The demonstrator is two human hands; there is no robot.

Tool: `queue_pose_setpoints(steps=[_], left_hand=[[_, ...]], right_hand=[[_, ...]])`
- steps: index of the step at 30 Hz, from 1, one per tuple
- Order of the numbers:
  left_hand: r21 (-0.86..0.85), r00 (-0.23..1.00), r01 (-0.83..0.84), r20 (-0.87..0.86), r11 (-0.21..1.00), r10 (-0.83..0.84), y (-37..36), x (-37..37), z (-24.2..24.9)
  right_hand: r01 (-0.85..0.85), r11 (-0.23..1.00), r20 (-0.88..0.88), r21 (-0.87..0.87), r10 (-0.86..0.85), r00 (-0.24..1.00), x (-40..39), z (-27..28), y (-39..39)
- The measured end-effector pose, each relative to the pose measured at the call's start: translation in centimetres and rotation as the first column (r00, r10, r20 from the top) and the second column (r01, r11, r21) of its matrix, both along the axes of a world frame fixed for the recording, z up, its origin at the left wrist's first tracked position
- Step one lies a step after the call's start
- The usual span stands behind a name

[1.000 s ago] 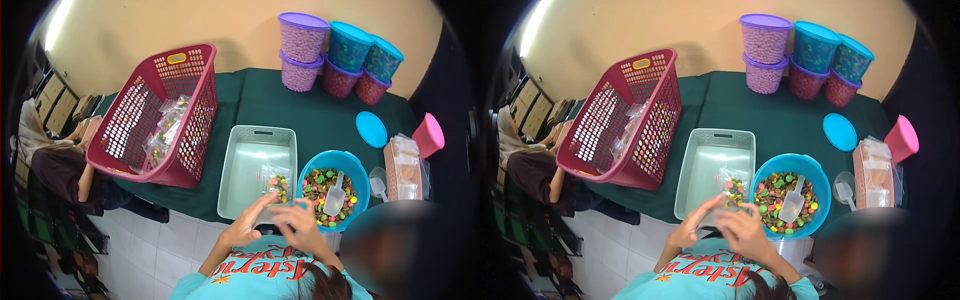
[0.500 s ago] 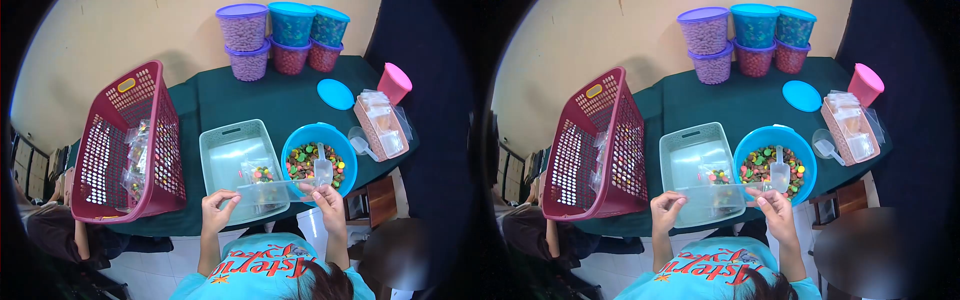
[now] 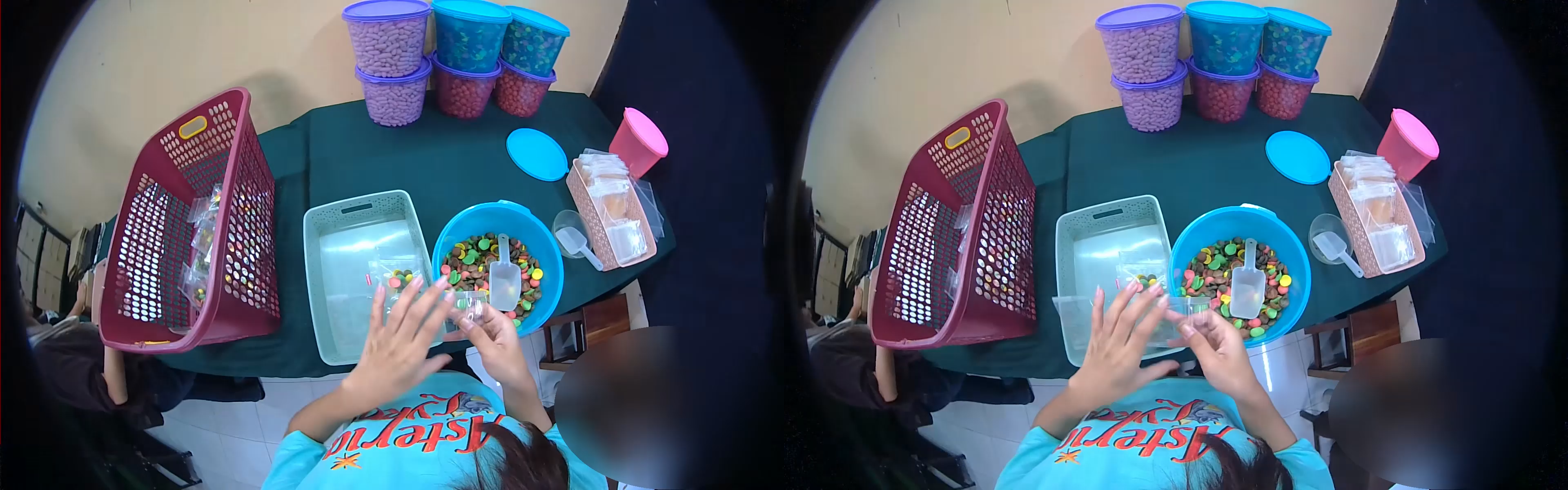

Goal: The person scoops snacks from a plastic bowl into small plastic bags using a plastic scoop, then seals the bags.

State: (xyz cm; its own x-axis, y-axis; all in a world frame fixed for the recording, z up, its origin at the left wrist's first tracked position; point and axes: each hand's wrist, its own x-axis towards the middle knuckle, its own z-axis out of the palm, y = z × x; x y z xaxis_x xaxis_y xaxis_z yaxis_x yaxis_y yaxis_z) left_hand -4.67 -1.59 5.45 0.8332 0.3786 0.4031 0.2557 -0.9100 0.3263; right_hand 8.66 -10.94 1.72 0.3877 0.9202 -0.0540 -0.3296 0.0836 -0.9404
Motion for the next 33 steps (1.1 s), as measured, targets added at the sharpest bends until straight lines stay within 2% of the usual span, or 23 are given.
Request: queue_pose_setpoints(steps=[4, 6, 9, 11, 13, 15, 17, 18, 19, 20, 21, 23, 24, 25, 29, 30, 31, 33], left_hand=[[0.073, 0.999, 0.003, -0.035, 0.997, 0.000, 0.3, 1.1, -1.7], [0.008, 0.998, -0.056, -0.013, 0.998, 0.056, -0.4, 1.8, -2.0], [-0.005, 0.998, -0.057, -0.006, 0.998, 0.057, -1.4, 3.4, -2.4], [-0.001, 0.996, -0.078, 0.037, 0.997, 0.078, -1.8, 4.3, -2.8], [0.001, 0.992, -0.097, 0.077, 0.995, 0.096, -2.0, 5.0, -3.2], [-0.063, 0.986, -0.099, 0.131, 0.993, 0.106, -2.2, 5.1, -3.6], [-0.103, 0.977, -0.142, 0.145, 0.984, 0.156, -2.3, 4.9, -3.6], [-0.257, 0.958, -0.148, 0.203, 0.955, 0.204, -2.3, 4.5, -3.8], [-0.404, 0.932, -0.142, 0.254, 0.904, 0.260, -2.4, 4.2, -4.2], [-0.477, 0.903, -0.105, 0.323, 0.873, 0.285, -2.4, 4.1, -5.0], [-0.478, 0.899, -0.119, 0.320, 0.870, 0.299, -2.6, 4.1, -5.5], [-0.546, 0.876, -0.014, 0.398, 0.838, 0.274, -3.5, 4.3, -6.3], [-0.570, 0.883, 0.004, 0.388, 0.822, 0.265, -3.8, 4.3, -6.5], [-0.570, 0.876, -0.013, 0.390, 0.822, 0.284, -4.2, 4.4, -6.7], [-0.749, 0.814, 0.040, 0.408, 0.661, 0.413, -5.9, 4.5, -7.7], [-0.799, 0.787, 0.068, 0.411, 0.597, 0.461, -6.2, 4.5, -7.8], [-0.800, 0.779, 0.061, 0.411, 0.596, 0.472, -6.5, 4.6, -7.7], [-0.837, 0.746, 0.176, 0.457, 0.519, 0.485, -7.1, 4.7, -7.4]], right_hand=[[-0.051, 0.999, -0.006, -0.006, 0.051, 0.999, 1.2, 0.2, -0.5], [-0.099, 0.992, -0.008, -0.072, 0.098, 0.995, 2.0, 0.2, -0.8], [-0.172, 0.981, -0.036, -0.086, 0.169, 0.985, 3.1, 0.2, -1.0], [-0.193, 0.977, -0.022, -0.090, 0.192, 0.981, 3.9, -0.1, -1.3], [-0.272, 0.959, 0.064, -0.078, 0.277, 0.959, 5.1, -0.2, -1.5], [-0.328, 0.937, 0.080, -0.121, 0.338, 0.938, 7.0, 1.2, -1.8], [-0.348, 0.935, 0.165, -0.058, 0.353, 0.921, 9.7, 2.3, -1.7], [-0.276, 0.958, 0.249, -0.080, 0.287, 0.925, 11.2, 3.6, -1.4], [-0.189, 0.982, 0.483, -0.025, 0.177, 0.858, 12.9, 3.0, -0.9], [-0.134, 0.989, 0.700, -0.068, 0.143, 0.699, 14.4, 3.1, -0.1], [-0.133, 0.988, 0.898, -0.078, 0.127, 0.422, 15.7, 2.9, 0.8], [-0.307, 0.901, 0.952, -0.306, 0.296, -0.079, 18.8, 0.3, 3.4], [-0.324, 0.895, 0.951, -0.308, 0.296, -0.085, 19.0, -0.6, 3.9], [-0.361, 0.867, 0.939, -0.344, 0.307, -0.157, 19.3, -1.3, 4.5], [-0.444, 0.779, 0.885, -0.442, 0.298, -0.357, 19.2, -1.7, 5.8], [-0.455, 0.772, 0.884, -0.445, 0.295, -0.363, 19.3, -1.7, 6.1], [-0.470, 0.738, 0.866, -0.484, 0.327, -0.377, 19.5, -1.6, 6.4], [-0.495, 0.692, 0.845, -0.525, 0.354, -0.400, 19.5, -1.2, 7.2]])
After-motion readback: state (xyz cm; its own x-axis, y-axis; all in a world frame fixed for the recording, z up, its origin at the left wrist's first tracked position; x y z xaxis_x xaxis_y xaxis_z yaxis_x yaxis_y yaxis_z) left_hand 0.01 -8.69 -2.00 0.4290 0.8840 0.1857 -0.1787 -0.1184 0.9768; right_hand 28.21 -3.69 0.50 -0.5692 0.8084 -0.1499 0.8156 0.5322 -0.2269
